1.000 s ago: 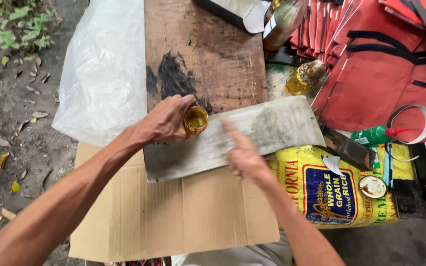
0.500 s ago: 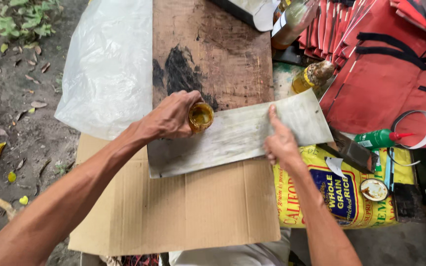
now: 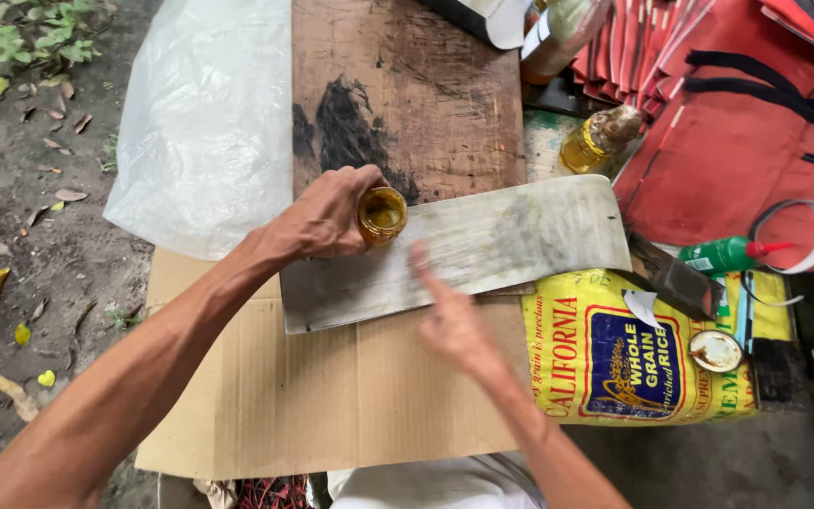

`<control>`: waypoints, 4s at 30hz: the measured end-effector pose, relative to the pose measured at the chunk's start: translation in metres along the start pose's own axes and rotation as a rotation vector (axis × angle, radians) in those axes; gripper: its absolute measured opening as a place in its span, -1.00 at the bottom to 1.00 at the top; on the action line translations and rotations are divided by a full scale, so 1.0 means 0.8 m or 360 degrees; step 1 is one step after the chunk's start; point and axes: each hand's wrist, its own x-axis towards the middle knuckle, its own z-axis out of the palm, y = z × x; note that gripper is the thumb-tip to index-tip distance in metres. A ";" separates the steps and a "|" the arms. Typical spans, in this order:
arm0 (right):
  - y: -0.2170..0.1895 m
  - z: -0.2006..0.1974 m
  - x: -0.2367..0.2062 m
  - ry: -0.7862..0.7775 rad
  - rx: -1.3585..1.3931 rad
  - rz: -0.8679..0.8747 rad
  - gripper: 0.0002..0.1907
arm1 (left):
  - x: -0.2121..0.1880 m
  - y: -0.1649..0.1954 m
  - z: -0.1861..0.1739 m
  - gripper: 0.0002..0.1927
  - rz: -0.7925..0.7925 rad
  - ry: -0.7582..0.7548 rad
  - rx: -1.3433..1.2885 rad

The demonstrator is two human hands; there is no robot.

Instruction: The person holds a long curved metal sheet on a wooden board and presses it against a cylindrical form to shape it, running a finger along its edge. They then pick up a jar of yellowish liquid and rub the liquid by hand across the surface of the metal sheet.

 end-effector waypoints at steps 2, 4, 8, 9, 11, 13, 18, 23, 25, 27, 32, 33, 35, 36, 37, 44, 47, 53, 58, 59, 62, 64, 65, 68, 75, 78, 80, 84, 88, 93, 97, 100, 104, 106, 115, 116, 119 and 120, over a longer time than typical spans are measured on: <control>-0.015 0.007 0.008 0.0091 -0.0374 -0.0429 0.03 | -0.002 0.000 -0.002 -0.49 -0.0026 -0.0011 0.0056; -0.019 -0.027 0.022 -0.0194 0.0028 0.0913 -0.08 | -0.003 0.003 -0.003 -0.50 0.0019 0.0017 -0.0053; -0.026 -0.023 0.052 -0.0349 -0.0257 0.0787 0.00 | -0.018 0.010 -0.009 -0.57 0.0035 0.0095 0.0075; -0.027 -0.012 0.058 -0.0456 -0.0481 0.0827 0.02 | -0.023 0.010 -0.015 -0.57 0.0018 0.0104 0.0120; -0.030 0.020 0.059 -0.0693 -0.0901 0.0960 0.08 | -0.047 0.010 -0.023 -0.55 -0.0044 0.0062 0.0175; -0.020 0.020 0.059 -0.0728 -0.0852 0.0840 0.03 | -0.069 0.010 -0.029 -0.55 -0.0007 0.0093 0.0109; -0.007 0.002 0.053 -0.0800 -0.1103 0.0662 0.02 | -0.091 0.006 -0.022 -0.57 -0.0222 0.0184 0.0025; -0.011 -0.014 0.065 -0.0790 -0.1292 0.0729 0.05 | -0.091 -0.001 -0.017 -0.54 -0.0138 0.0243 0.0011; -0.009 -0.016 0.067 -0.0888 -0.1343 0.0592 0.04 | -0.089 -0.003 -0.017 -0.53 -0.0113 0.0251 -0.0001; -0.004 -0.019 0.064 -0.0932 -0.1379 0.0595 0.03 | -0.091 -0.002 -0.016 -0.54 -0.0124 0.0226 -0.0002; 0.012 -0.029 0.054 -0.0820 -0.1410 0.0520 0.04 | -0.092 0.005 -0.018 -0.55 -0.0171 0.0217 -0.0008; 0.015 -0.032 0.051 -0.0886 -0.1426 0.0560 0.04 | -0.093 0.006 -0.020 -0.56 -0.0189 0.0211 0.0024; 0.019 -0.040 0.045 -0.1038 -0.1465 0.0655 0.03 | -0.095 0.008 -0.021 -0.59 -0.0228 0.0196 0.0062; 0.022 -0.045 0.042 -0.0930 -0.1499 0.0665 0.02 | -0.095 0.008 -0.022 -0.57 -0.0266 0.0190 0.0011; 0.025 -0.051 0.039 -0.0825 -0.1530 0.0679 0.01 | -0.097 0.007 -0.021 -0.55 -0.0305 0.0179 -0.0043; 0.037 -0.087 0.010 -0.0707 -0.1638 0.0733 -0.01 | -0.093 -0.006 -0.018 -0.46 -0.0170 0.0187 -0.0074; 0.040 -0.087 -0.001 -0.0921 -0.1682 0.0713 0.01 | -0.097 -0.005 -0.017 -0.49 -0.0150 0.0201 0.0053; 0.075 -0.087 -0.011 -0.0798 -0.1654 0.0657 0.09 | -0.095 -0.008 -0.018 -0.50 -0.0228 0.0154 0.0039; 0.075 -0.064 0.024 -0.0818 -0.1945 0.0600 -0.02 | -0.096 -0.011 -0.014 -0.47 -0.0173 0.0205 0.0008; 0.068 -0.052 0.035 -0.0787 -0.1986 0.0584 -0.02 | -0.095 -0.011 -0.014 -0.47 -0.0172 0.0212 0.0019; 0.031 0.026 0.043 -0.0852 -0.1886 0.0410 -0.05 | -0.094 -0.008 -0.015 -0.49 -0.0208 0.0200 -0.0012; 0.018 0.043 0.040 -0.0846 -0.1742 0.0309 -0.05 | -0.093 -0.004 -0.016 -0.49 -0.0183 0.0223 0.0021; 0.013 0.045 0.039 -0.0889 -0.1692 0.0285 -0.04 | -0.092 -0.002 -0.018 -0.49 -0.0166 0.0233 0.0047; 0.009 0.021 0.042 -0.0946 -0.1660 0.0379 -0.04 | -0.093 0.003 -0.019 -0.52 -0.0205 0.0200 0.0018; -0.006 -0.014 0.069 -0.1219 -0.1599 0.0521 0.08 | -0.092 -0.003 -0.020 -0.56 -0.0178 0.0225 -0.0024; 0.008 -0.027 0.062 -0.0848 -0.1519 0.0500 0.05 | -0.096 -0.005 -0.014 -0.54 -0.0142 0.0247 -0.0062; 0.019 -0.034 0.051 -0.0858 -0.1547 0.0352 0.09 | -0.095 -0.008 -0.015 -0.54 -0.0143 0.0238 -0.0062; 0.021 -0.028 0.038 -0.1052 -0.1769 0.0431 0.05 | -0.094 -0.010 -0.014 -0.52 -0.0165 0.0252 -0.0002; 0.008 0.012 0.055 -0.0877 -0.1891 0.0444 -0.02 | -0.093 -0.009 -0.014 -0.55 -0.0199 0.0228 -0.0064; 0.005 0.021 0.066 -0.1208 -0.1928 0.0275 0.00 | -0.091 -0.006 -0.016 -0.51 -0.0173 0.0258 0.0008; 0.010 0.026 0.055 -0.0989 -0.1858 0.0311 -0.09 | -0.093 -0.002 -0.015 -0.56 -0.0226 0.0234 -0.0022; 0.023 0.021 0.051 -0.0942 -0.1620 0.0166 -0.04 | -0.090 -0.003 -0.017 -0.56 -0.0180 0.0258 -0.0004; 0.063 -0.048 0.059 -0.0924 0.0760 0.1248 -0.07 | -0.091 -0.004 -0.016 -0.56 -0.0164 0.0237 -0.0060; 0.081 -0.086 0.064 -0.0736 0.1887 0.1755 -0.24 | -0.094 -0.004 -0.015 -0.57 -0.0208 0.0227 0.0024; 0.030 -0.035 0.071 -0.0764 0.2221 0.1831 -0.44 | -0.095 -0.005 -0.017 -0.55 -0.0166 0.0228 0.0028; 0.026 -0.037 0.072 -0.0806 0.2161 0.1853 -0.39 | -0.096 -0.005 -0.017 -0.55 -0.0156 0.0246 0.0053; 0.016 -0.058 0.069 -0.0582 0.2230 0.1742 -0.30 | -0.100 -0.007 -0.014 -0.56 -0.0252 0.0217 -0.0115; 0.010 -0.065 0.062 -0.0717 0.1806 0.1775 -0.20 | -0.103 -0.007 -0.012 -0.55 -0.0251 0.0212 -0.0086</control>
